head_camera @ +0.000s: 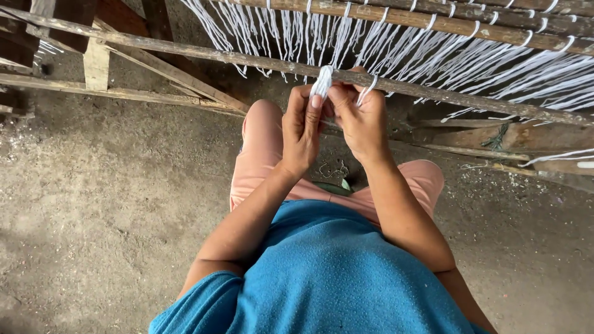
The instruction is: Tying individual white threads onto a horizontal wooden pole of a frame, likely for candle wick preparation.
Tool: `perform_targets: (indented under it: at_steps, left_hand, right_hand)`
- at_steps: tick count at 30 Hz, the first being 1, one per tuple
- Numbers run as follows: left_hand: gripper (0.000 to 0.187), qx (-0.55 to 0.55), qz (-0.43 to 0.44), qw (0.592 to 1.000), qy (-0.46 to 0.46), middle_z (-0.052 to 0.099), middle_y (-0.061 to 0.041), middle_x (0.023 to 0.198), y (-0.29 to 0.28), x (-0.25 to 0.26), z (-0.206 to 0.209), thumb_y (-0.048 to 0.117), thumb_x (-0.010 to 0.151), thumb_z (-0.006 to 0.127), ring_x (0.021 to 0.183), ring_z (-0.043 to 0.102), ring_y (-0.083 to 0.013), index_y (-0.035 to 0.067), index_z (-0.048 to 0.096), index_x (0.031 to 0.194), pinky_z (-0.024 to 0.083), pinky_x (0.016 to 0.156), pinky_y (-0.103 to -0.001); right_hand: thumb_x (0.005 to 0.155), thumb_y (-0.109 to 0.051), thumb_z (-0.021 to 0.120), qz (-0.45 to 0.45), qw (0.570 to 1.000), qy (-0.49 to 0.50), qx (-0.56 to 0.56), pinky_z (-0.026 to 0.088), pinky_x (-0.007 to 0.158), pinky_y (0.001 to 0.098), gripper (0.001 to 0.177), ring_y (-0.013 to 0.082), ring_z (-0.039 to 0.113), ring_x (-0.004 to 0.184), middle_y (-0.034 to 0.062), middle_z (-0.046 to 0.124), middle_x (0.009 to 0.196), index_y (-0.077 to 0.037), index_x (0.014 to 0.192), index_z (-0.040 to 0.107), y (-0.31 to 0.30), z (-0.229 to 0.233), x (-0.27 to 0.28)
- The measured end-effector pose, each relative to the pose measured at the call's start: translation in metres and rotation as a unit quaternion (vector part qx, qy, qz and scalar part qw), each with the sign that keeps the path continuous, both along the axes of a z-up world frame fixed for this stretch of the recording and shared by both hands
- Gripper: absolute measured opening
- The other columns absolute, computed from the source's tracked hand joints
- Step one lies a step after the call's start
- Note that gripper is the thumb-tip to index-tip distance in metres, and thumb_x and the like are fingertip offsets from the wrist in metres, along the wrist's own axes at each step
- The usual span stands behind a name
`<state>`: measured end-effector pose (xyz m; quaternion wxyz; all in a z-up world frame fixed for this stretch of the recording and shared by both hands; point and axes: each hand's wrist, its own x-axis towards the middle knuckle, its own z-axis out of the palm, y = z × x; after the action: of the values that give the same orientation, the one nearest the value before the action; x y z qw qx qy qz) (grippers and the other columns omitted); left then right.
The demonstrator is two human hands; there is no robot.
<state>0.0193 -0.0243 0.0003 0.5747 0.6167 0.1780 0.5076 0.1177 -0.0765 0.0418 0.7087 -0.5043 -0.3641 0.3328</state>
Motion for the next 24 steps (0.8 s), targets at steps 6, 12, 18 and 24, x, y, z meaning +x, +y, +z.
perform_targets:
  at_steps: [6, 12, 18, 24]
  left_hand:
    - [0.021, -0.017, 0.042, 0.999, -0.001, 0.071, -0.014, 0.090, -0.005, -0.004, 0.038, 0.024, 0.112, 0.045, 0.074, 0.067, -0.0198, 0.005, 0.053, 0.116, 0.056, 0.068, -0.032]
    - [0.021, 0.004, 0.072, 0.997, 0.033, 0.064, -0.006, 0.090, 0.004, -0.015, 0.042, 0.029, 0.113, 0.042, 0.075, 0.061, -0.0138, 0.009, 0.048, 0.112, 0.051, 0.069, -0.028]
    - [0.019, 0.067, 0.121, 0.957, 0.255, 0.060, -0.004, 0.091, 0.007, -0.037, 0.040, 0.021, 0.111, 0.043, 0.082, 0.059, -0.0180, 0.008, 0.057, 0.112, 0.047, 0.077, -0.035]
    - [0.024, 0.130, 0.110, 0.980, 0.100, 0.049, -0.009, 0.082, 0.011, -0.017, 0.022, 0.024, 0.122, 0.043, 0.072, 0.044, -0.0151, 0.003, 0.043, 0.111, 0.037, 0.068, -0.032]
  right_hand:
    - [0.110, -0.016, 0.053, 0.035, 0.998, 0.059, 0.016, 0.029, 0.043, 0.0157, 0.007, 0.0085, 0.053, 0.060, 0.0132, 0.062, 0.093, -0.010, 0.111, 0.051, -0.007, 0.003, 0.011]
    - [0.110, -0.012, 0.052, 0.045, 0.989, 0.130, 0.057, 0.024, 0.049, 0.0173, 0.007, 0.0053, 0.036, 0.057, 0.0096, 0.057, 0.091, -0.016, 0.112, 0.046, -0.026, 0.024, 0.031]
    - [0.100, -0.018, 0.056, -0.043, 0.974, 0.221, 0.006, 0.018, 0.049, 0.0141, 0.020, 0.0008, 0.032, 0.062, -0.0001, 0.049, 0.084, -0.002, 0.110, 0.061, -0.100, 0.007, 0.090]
    - [0.099, -0.020, 0.051, -0.114, 0.963, 0.244, 0.025, 0.022, 0.048, 0.0175, 0.017, 0.0039, 0.034, 0.063, 0.0006, 0.052, 0.084, -0.011, 0.084, 0.053, -0.190, 0.016, 0.165]
